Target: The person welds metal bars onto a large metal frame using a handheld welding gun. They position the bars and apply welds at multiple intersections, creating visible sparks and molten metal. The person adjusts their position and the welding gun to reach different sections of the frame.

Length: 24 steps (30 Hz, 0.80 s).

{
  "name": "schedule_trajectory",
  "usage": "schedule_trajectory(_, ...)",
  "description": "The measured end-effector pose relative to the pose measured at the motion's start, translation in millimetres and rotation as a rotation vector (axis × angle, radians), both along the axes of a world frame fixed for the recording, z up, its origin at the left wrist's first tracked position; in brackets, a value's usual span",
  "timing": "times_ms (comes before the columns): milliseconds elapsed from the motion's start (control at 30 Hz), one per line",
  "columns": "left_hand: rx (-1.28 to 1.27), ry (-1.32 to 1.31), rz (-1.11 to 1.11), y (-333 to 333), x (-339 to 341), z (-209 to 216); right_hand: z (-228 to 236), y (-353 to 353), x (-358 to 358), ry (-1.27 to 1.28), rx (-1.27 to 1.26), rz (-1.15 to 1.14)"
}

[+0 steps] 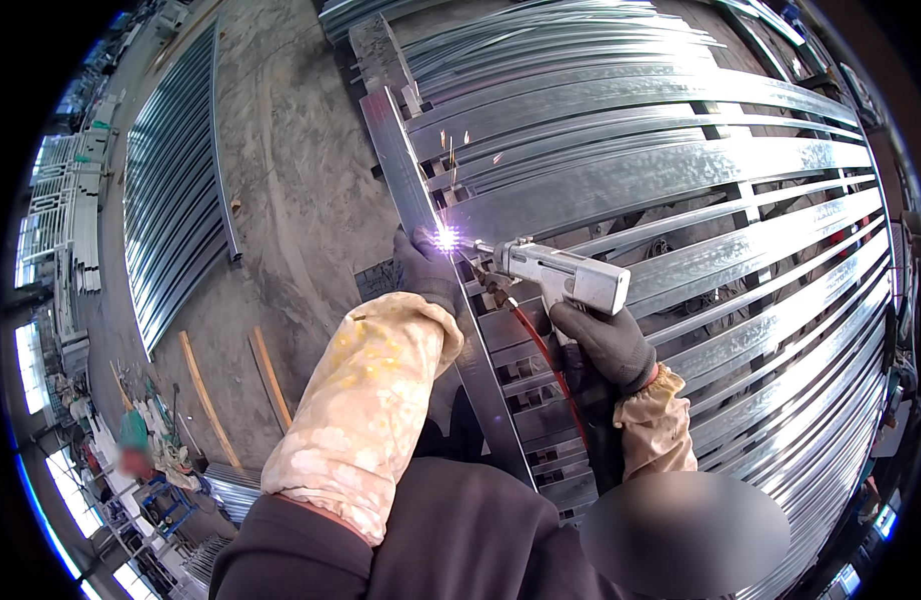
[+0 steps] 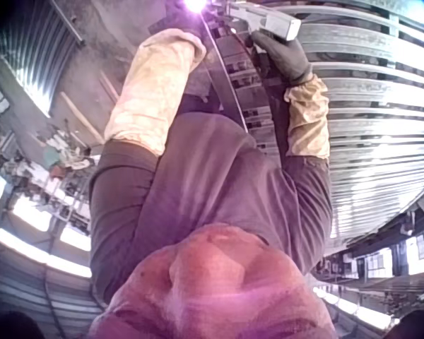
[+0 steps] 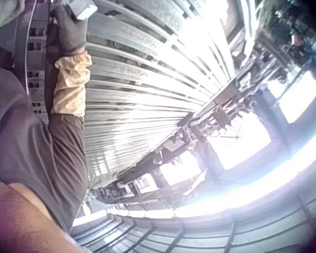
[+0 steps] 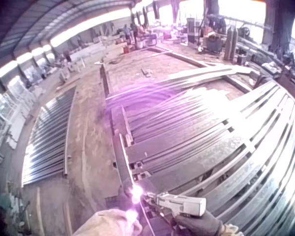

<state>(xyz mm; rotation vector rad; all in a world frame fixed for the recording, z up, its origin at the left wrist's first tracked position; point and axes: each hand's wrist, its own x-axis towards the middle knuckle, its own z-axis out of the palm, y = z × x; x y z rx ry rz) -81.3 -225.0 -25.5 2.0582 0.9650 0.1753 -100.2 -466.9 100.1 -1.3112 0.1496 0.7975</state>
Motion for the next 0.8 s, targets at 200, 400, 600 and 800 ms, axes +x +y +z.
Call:
schedule_trajectory(200,0.068,-0.041,0.025,-0.8,-0.7,1.8,-0.3,1.1,-1.5,0.021,0.033,0.004)
schedule_trajectory(400,0.023,0.004,0.032,-3.6,0.3,11.0,2.3,-0.2,-2.1,-0.002,0.031,0.022)
schedule_trajectory(600,0.047,0.002,-0.014,-0.2,-1.0,10.4,2.6,-1.4,-4.5,0.006,0.017,0.021)
schedule_trajectory(800,0.019,0.024,-0.002,-2.7,-0.1,15.3,2.1,-3.0,-5.1,0.001,0.012,0.025)
